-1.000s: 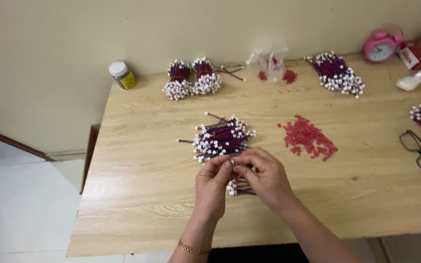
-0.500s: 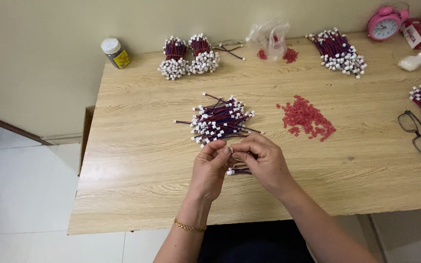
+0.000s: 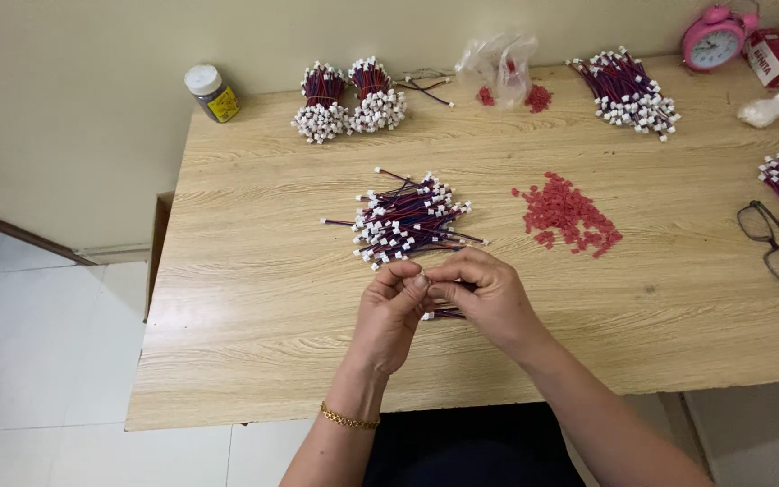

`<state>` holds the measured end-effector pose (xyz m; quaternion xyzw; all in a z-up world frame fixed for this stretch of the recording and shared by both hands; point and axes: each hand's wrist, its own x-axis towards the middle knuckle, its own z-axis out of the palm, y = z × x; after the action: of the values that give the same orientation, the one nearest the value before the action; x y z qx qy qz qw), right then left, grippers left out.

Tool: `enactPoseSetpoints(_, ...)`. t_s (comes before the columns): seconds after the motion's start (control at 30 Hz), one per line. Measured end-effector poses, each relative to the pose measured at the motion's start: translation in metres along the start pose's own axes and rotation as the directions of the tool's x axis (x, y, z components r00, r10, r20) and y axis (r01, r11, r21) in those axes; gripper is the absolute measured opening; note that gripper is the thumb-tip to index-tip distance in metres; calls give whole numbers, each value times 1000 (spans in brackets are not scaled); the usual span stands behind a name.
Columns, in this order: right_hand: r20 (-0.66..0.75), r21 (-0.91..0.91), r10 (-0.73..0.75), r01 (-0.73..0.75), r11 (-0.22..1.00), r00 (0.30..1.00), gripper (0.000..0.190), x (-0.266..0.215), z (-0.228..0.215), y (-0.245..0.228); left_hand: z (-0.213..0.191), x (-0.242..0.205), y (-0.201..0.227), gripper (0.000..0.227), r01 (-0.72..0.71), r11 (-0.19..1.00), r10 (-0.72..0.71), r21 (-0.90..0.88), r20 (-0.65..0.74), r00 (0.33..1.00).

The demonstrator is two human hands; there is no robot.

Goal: Assembling small wire components by attaching red plastic connectors to the ends of wires and sorting them into piles.

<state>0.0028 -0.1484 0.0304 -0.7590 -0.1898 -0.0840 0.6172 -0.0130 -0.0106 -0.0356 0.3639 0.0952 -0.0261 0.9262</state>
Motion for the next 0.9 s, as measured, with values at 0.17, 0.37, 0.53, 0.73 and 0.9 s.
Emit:
enactPoseSetpoints(0.17, 109, 5, 41, -42, 999, 993, 15, 2, -8, 3, -5, -1, 6, 18, 4, 1000, -3, -8, 60, 998)
enactPoseSetpoints(0.37, 246, 178, 165, -212, 961, 955, 9, -6, -9, 8, -9, -7, 10, 26, -5, 999, -1, 35, 161, 987)
enactPoseSetpoints(0.53, 191, 156, 214, -245, 957, 958, 12, -15, -4, 18, -9, -9, 6, 23, -26, 977, -9, 212, 166, 986)
enactPoseSetpoints(0.73, 172, -161, 163, -135, 978, 972, 8, -7, -2, 71, -17, 26, 17, 28, -180, 662, 99, 727, 154, 983)
enactPoseSetpoints(0.9, 243, -421, 64, 46, 906, 968, 12, -17, 12, 104, -39, 99, -3, 9, -379, -432, 489, 818, 566, 664)
